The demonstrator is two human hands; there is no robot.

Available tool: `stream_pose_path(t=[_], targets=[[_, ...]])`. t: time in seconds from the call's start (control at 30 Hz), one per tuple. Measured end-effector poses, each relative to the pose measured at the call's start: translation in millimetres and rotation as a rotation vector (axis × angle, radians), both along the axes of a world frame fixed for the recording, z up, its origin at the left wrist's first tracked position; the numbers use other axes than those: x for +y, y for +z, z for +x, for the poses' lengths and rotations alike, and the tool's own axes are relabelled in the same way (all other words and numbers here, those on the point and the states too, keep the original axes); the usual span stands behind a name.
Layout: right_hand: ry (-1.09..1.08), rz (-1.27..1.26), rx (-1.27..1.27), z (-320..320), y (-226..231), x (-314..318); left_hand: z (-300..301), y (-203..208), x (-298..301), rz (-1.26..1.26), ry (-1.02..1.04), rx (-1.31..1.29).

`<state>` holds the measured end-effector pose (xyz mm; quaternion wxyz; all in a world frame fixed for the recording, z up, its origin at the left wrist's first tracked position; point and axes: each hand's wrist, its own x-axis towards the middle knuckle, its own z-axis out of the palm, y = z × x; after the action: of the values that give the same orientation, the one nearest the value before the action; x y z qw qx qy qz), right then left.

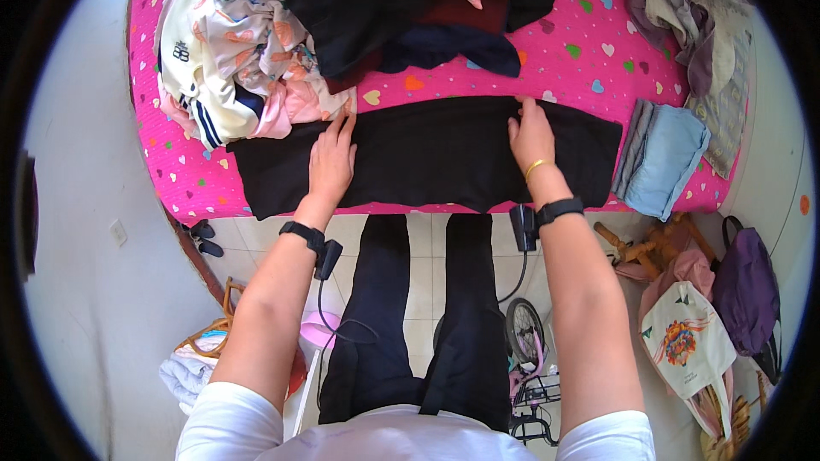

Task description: The person picks up and folds a pair of black trousers and then a black shirt on a bed, placing each folded item onto a stack.

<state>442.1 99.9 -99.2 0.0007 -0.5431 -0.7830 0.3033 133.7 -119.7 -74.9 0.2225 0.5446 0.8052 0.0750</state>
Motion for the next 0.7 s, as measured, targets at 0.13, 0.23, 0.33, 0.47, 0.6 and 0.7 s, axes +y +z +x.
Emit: stream_pose_path(t=[0.13,0.23,0.33,0.47,0.6,0.7], targets=[[0.208,0.081,0.029,-15,12,-63,-13,-8,-45,0.110,0.181,0.053],[0.334,-0.111,-0.203,-46,28,-108,-32,-10,-78,0.057,0.281,0.123],[0.473,-0.204,-0.313,-74,34,-132,-57,-12,-97,0.023,0.310,0.192],[0.521,-0.233,-0.334,-112,34,-142,-94,-11,-119,-0.039,0.466,0.285],[0.560,-0.248,-0.364,-144,35,-143,-129,-19,-145,-0.076,0.708,0.313],[0.578,-0.256,-0.387,-160,35,-149,-151,-25,-154,-0.115,0.828,0.198]])
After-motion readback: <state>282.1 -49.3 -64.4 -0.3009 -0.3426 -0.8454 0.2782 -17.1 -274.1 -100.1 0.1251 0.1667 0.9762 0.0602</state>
